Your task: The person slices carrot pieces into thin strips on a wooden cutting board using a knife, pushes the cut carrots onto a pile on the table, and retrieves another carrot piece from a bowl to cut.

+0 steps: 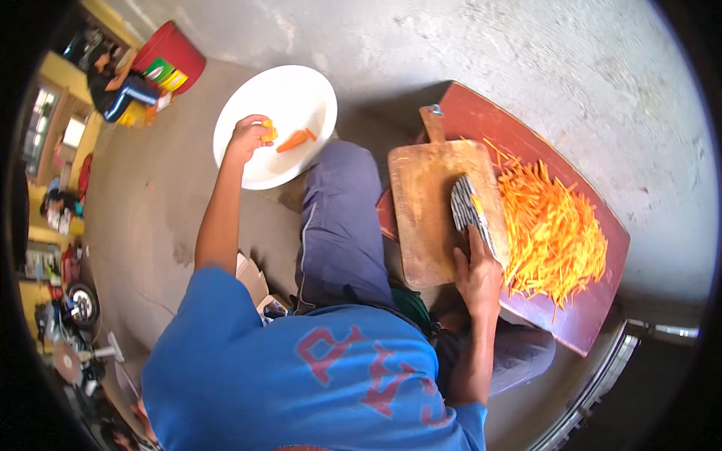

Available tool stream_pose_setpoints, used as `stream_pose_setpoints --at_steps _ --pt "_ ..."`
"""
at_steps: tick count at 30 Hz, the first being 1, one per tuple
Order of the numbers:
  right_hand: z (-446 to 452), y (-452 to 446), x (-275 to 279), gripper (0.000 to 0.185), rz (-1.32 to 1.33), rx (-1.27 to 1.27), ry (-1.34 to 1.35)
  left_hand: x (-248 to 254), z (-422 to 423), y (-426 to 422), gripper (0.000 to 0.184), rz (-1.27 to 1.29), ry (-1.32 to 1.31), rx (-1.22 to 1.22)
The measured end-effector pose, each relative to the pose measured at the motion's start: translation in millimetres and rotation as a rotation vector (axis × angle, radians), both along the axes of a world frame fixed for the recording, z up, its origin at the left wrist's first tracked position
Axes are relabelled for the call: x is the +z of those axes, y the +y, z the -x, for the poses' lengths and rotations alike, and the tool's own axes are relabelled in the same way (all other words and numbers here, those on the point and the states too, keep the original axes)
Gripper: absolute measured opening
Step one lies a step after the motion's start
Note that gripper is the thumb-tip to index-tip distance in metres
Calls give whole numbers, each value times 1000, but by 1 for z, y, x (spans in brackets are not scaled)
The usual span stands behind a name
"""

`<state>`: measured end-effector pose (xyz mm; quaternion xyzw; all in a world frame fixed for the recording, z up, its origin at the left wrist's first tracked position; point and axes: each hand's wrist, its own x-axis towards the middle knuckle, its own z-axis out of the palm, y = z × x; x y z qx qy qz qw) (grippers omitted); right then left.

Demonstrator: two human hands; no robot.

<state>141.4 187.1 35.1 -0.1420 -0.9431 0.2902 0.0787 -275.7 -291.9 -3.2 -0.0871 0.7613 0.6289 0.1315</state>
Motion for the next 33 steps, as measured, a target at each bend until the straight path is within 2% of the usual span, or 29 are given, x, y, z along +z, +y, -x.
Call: stream_pose_setpoints --at_steps 4,6,7,10,12,14,17,20,24,33 --pt "-11 3 8 53 129 -42 140 51 -62 111 31 -335 160 -170" --pt "-23 1 15 51 302 -123 102 64 -106 174 30 -437 213 -356" --pt "-27 -3 28 49 408 -172 66 67 -135 209 30 -511 217 -397" --pt "-50 0 14 48 378 -127 131 48 -210 293 24 -591 115 -622" --pt "-62 -7 28 48 407 -163 68 5 -249 327 23 -490 69 -638" --pt "-75 -8 19 49 275 -121 113 -18 -271 334 28 -26 406 -689" --pt "-82 -12 32 51 284 -108 112 2 -280 322 35 325 863 -702" --pt "-86 -17 31 53 299 -91 136 8 -271 311 40 279 951 -701" --pt "-82 -22 42 52 305 -61 71 5 -264 305 38 218 937 -923" --pt "-74 -28 55 50 312 8 3 1 -273 309 34 231 1036 -944"
